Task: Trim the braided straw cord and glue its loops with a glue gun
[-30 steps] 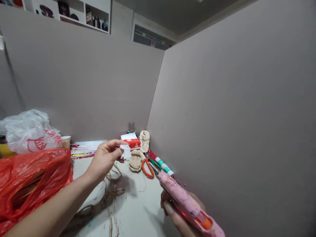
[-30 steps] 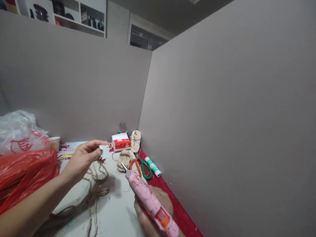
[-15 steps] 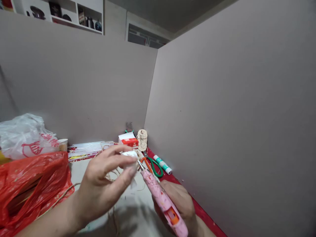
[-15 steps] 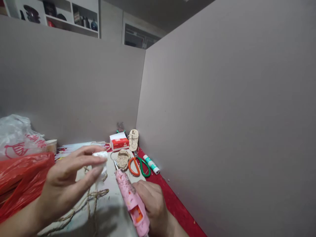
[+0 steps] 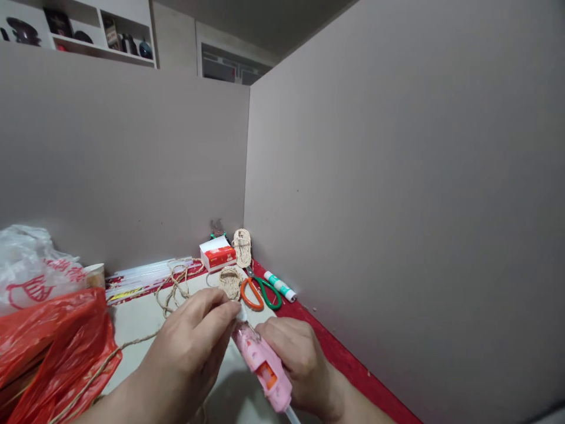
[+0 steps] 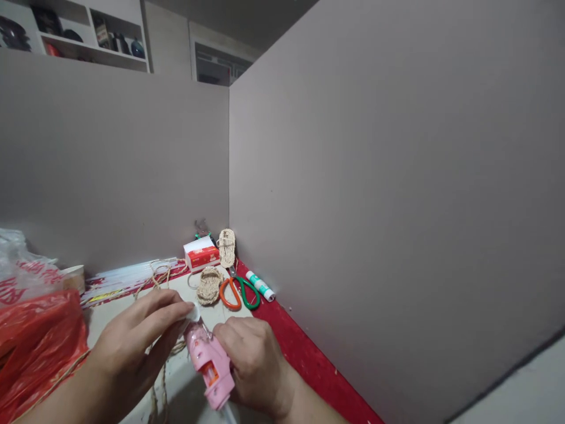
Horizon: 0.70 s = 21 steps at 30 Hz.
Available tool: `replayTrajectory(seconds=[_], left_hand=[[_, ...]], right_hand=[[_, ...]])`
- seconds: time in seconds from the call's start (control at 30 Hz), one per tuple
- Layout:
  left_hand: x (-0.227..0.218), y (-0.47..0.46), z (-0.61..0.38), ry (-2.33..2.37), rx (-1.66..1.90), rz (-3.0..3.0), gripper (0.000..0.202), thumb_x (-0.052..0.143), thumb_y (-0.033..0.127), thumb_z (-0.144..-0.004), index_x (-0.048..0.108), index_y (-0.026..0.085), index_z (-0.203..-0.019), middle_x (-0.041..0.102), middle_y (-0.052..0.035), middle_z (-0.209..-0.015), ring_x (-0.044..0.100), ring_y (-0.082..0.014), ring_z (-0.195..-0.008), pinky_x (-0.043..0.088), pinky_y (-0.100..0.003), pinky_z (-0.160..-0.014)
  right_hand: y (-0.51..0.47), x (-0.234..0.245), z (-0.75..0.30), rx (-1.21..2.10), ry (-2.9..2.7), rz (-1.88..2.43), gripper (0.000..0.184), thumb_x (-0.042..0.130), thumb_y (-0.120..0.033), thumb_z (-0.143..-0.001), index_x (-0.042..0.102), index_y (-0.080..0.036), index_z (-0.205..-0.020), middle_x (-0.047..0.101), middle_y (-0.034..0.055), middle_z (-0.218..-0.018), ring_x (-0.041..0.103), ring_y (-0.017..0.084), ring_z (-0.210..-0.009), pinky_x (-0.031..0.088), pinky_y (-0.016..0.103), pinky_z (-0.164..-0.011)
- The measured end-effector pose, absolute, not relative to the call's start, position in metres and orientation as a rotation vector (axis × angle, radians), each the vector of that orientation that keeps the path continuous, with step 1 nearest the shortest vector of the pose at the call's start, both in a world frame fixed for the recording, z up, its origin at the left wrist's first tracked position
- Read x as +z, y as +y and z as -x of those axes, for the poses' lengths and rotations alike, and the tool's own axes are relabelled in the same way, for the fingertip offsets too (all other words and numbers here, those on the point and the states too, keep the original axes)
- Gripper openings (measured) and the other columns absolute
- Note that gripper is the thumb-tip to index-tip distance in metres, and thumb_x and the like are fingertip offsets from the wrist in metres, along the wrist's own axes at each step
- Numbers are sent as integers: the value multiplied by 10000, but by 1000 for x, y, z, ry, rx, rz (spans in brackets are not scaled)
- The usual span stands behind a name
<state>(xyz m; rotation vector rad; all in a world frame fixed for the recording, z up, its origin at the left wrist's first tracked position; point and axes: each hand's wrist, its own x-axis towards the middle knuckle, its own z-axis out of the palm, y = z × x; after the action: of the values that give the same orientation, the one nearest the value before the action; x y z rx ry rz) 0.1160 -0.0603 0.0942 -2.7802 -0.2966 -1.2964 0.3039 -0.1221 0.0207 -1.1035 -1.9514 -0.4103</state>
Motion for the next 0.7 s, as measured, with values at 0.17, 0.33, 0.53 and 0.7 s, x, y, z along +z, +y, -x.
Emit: replayTrajectory(seconds=[0.17, 0.33, 0.53, 0.7], left_hand=[[93, -61, -116, -340, -1218, 2728, 213, 463, 25, -831, 580, 139, -967, 628, -90, -859, 605, -166, -737, 536, -287, -620], [94, -62, -114, -358, -1193, 2768, 216, 467, 31, -822, 584, 149, -960, 627, -85, -844, 612, -174, -742, 536, -289, -630], [94, -63, -111, -341, -1169, 2806, 222, 438, 45, -825, 585, 168, -937, 622, -66, -793, 608, -157, -673, 523, -253, -574], [91, -66, -113, -373, -1154, 2758, 225, 431, 48, -823, 583, 175, -928, 623, -73, -809, 612, -166, -686, 533, -268, -579]], right_hand=[[-121, 18, -297, -430, -1962, 1193, 286, 377, -391, -886, 417, -210, -669, 462, -6, -574, 406, 133, -504, 235, 286, -491], [-123, 16, -294, -459, -1982, 1223, 320, 343, -424, -898, 434, -209, -678, 481, 7, -584, 413, 149, -513, 244, 304, -490], [-125, 18, -289, -480, -1992, 1256, 313, 321, -391, -899, 423, -216, -661, 471, 6, -569, 408, 154, -497, 247, 309, -476], [-124, 16, -287, -466, -1988, 1288, 268, 354, -351, -888, 424, -214, -669, 480, 8, -584, 416, 153, -514, 256, 309, -486]])
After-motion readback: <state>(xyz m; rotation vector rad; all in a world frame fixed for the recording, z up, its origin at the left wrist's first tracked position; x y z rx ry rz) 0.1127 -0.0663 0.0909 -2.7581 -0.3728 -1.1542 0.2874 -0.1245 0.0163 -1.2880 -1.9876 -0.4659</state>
